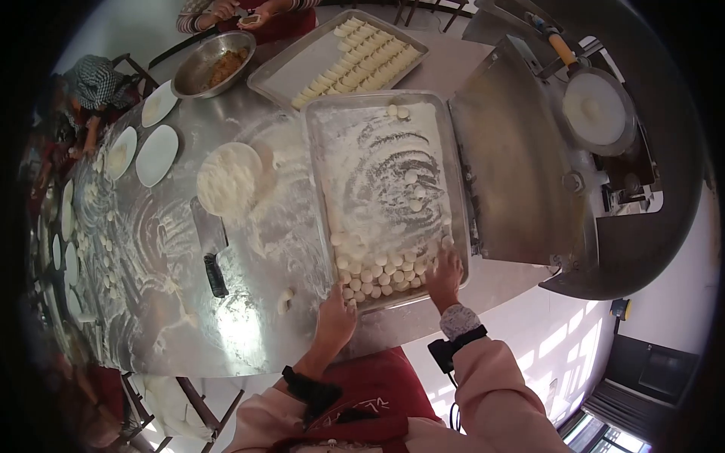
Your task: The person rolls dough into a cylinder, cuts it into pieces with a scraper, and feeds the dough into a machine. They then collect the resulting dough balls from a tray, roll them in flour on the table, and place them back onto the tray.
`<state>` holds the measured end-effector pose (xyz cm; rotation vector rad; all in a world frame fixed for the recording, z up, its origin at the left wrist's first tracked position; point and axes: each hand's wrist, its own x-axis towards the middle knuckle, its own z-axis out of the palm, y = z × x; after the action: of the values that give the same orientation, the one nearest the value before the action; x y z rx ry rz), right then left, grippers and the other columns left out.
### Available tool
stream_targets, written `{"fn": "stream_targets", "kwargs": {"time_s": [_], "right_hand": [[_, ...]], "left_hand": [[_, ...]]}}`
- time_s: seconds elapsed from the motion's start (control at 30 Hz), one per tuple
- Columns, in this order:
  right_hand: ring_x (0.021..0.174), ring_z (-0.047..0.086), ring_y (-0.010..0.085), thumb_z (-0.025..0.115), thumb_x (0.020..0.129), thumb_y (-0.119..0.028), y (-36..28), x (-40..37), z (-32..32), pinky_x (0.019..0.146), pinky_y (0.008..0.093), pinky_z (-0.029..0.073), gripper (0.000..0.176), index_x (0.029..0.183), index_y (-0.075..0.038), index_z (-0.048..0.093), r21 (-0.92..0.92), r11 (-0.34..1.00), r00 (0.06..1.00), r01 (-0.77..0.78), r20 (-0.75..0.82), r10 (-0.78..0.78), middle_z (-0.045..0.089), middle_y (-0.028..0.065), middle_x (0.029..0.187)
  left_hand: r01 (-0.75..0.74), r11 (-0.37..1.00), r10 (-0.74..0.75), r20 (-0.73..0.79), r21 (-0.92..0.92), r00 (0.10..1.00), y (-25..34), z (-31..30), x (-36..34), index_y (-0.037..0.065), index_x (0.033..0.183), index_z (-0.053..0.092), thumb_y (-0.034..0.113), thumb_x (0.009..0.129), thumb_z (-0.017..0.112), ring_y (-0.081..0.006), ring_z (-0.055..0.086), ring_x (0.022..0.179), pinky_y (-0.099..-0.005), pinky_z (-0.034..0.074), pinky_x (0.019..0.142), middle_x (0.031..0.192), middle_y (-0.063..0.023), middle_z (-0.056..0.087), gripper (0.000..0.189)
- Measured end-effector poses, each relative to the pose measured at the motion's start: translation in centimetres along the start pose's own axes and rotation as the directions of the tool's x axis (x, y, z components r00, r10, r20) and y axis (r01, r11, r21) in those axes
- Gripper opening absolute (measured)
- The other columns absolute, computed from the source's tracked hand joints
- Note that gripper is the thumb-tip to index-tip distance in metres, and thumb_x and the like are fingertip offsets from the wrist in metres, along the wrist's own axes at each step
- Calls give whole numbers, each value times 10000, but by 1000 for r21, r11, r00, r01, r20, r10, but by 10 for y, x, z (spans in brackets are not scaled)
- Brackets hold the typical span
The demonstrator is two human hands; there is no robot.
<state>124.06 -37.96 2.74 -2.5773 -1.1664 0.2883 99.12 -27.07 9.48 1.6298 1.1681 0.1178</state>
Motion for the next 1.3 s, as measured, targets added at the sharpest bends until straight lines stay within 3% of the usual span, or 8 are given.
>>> {"fn": "stream_targets", "kwargs": {"time_s": [0.2,0.3,0.4,0.6,0.7,0.9,1.07,1.3], "right_hand": [[1273,377,402,641,756,-136,-23,-16,1,1069,480,304,702,1407,-49,391,-45,991,990,-127,50,130,439,240,1351],[1279,383,373,638,739,-112,-34,-3,-3,1089,453,288,697,1401,-83,420,416,898,976,148,85,-200,467,195,1344],[1296,369,367,641,738,-119,-20,48,-14,1088,480,276,695,1399,-112,429,223,968,992,117,-74,-103,438,177,1388],[1318,347,408,625,754,-147,-48,94,10,1093,436,291,658,1386,-141,441,-32,976,975,217,58,-215,434,176,1397],[1273,390,382,632,723,-126,-26,64,7,1043,459,338,632,1333,-76,471,173,910,877,377,249,-411,430,160,1388],[1199,443,382,640,727,-112,25,14,-27,1007,447,382,593,1294,-48,479,269,959,996,-86,51,75,477,215,1270],[1188,446,372,670,736,-140,12,10,-4,1017,441,374,624,1317,-42,463,199,972,986,-122,140,95,485,216,1246],[1134,505,285,639,816,-153,-17,29,29,993,366,396,502,1278,-21,492,628,749,963,-212,265,50,540,180,1210]], "left_hand": [[-2,1000,6,-221,20,975,-11,63,8,32,1442,255,38,797,559,-480,471,1170,-494,426,953,1316,-341,411,713],[39,999,-39,-28,13,999,19,53,26,53,1446,277,29,785,566,-481,367,1267,-486,343,1046,1390,-306,336,722],[-111,959,119,15,-260,993,30,18,49,72,1440,311,53,772,591,-475,323,1297,-494,287,1084,1389,-288,353,724],[-50,936,181,-352,349,918,16,51,105,38,1365,403,1,757,596,-421,457,1194,-460,392,1004,1308,-210,455,639],[-235,972,235,62,-16,970,22,51,89,17,1282,493,-24,755,596,-429,464,1192,-447,386,1017,1307,-232,455,539],[-10,999,5,-101,-47,995,22,21,26,46,1381,390,-22,781,584,-422,440,1232,-432,375,1043,1331,-227,442,634],[35,999,-41,-257,-28,966,-23,67,41,69,1445,307,35,812,602,-381,485,1200,-412,398,1021,1336,-210,453,699],[399,577,-271,294,-712,917,-12,59,114,100,1391,377,313,919,548,-238,525,1093,-358,451,908,1267,-155,492,545]]}}
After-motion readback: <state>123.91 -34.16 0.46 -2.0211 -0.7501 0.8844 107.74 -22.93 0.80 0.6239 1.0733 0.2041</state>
